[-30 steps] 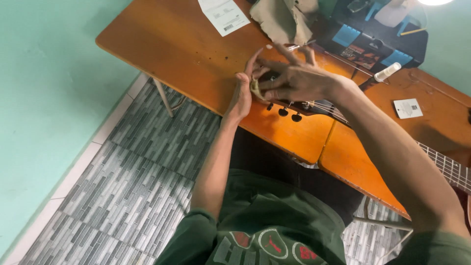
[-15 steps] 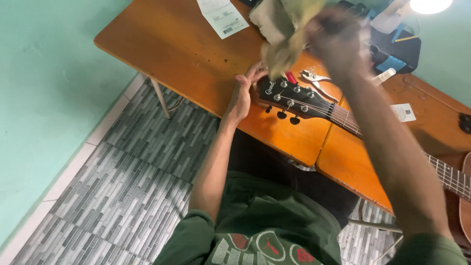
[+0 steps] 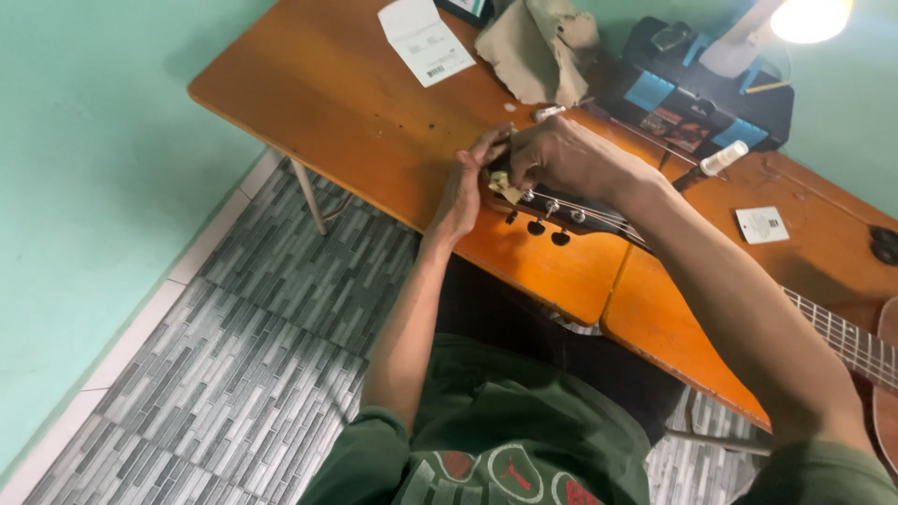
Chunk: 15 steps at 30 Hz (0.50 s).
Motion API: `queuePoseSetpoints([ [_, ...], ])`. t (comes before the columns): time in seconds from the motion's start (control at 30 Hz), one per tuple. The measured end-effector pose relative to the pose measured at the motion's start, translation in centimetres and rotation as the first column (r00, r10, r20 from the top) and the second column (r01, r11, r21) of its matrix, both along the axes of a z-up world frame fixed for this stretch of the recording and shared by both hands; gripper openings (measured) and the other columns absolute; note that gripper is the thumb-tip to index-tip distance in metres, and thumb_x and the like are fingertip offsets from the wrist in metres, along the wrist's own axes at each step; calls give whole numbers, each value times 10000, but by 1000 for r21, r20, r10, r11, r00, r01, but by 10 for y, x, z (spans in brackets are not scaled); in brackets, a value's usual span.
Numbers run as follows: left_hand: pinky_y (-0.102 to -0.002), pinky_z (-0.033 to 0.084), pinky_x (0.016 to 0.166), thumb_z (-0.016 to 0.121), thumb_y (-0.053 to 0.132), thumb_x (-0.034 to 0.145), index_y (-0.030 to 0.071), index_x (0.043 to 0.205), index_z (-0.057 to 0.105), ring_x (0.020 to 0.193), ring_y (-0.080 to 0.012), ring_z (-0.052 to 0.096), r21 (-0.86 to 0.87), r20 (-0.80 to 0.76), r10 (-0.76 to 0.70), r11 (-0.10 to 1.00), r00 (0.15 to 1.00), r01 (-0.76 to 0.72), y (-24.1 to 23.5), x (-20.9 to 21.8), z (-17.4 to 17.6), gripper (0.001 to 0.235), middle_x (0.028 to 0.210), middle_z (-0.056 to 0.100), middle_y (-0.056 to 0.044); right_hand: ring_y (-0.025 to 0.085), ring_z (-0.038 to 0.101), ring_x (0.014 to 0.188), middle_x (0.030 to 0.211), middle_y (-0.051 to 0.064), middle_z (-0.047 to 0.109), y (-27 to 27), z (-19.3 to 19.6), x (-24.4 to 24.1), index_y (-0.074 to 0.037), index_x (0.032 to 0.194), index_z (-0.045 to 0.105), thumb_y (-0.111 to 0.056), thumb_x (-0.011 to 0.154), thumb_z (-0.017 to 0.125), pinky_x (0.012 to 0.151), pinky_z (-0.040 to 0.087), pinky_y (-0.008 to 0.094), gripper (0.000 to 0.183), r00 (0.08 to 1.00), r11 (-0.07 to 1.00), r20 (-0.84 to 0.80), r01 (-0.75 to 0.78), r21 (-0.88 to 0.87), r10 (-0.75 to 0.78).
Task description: The person cleans the headstock of an acoustic guitar using a cloth. They wipe the tuning pegs and the surface of the headstock while the guitar rests on a table.
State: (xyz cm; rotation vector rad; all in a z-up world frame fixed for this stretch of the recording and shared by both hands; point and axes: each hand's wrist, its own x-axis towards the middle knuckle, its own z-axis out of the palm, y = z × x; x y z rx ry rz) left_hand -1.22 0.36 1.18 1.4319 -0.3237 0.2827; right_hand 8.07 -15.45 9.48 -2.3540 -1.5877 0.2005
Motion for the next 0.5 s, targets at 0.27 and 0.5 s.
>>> queuePoseSetpoints([
  [0.27, -616, 202, 1244, 135, 683, 1070, 175, 1621, 323, 1479, -451, 349, 43, -156, 79, 996, 985, -73, -8, -15, 29, 772, 1624, 369, -219, 276, 725, 862, 969, -40, 747, 27, 33, -27, -230, 820, 775, -82, 884, 722, 757, 572, 418, 170, 985, 992, 173, 43, -121, -22],
  [0.5, -462, 579, 1048, 9, 854, 883, 230, 1416, 559, 1315, -281, 645, 104, 43, 57, 993, 997, -61, 1, 5, -2, 988, 1383, 674, -18, 184, 638, 775, 847, 56, 681, -64, 53, 0, -121, 896, 692, -54, 1039, 650, 765, 581, 291, 163, 788, 890, 453, 456, 25, -417],
])
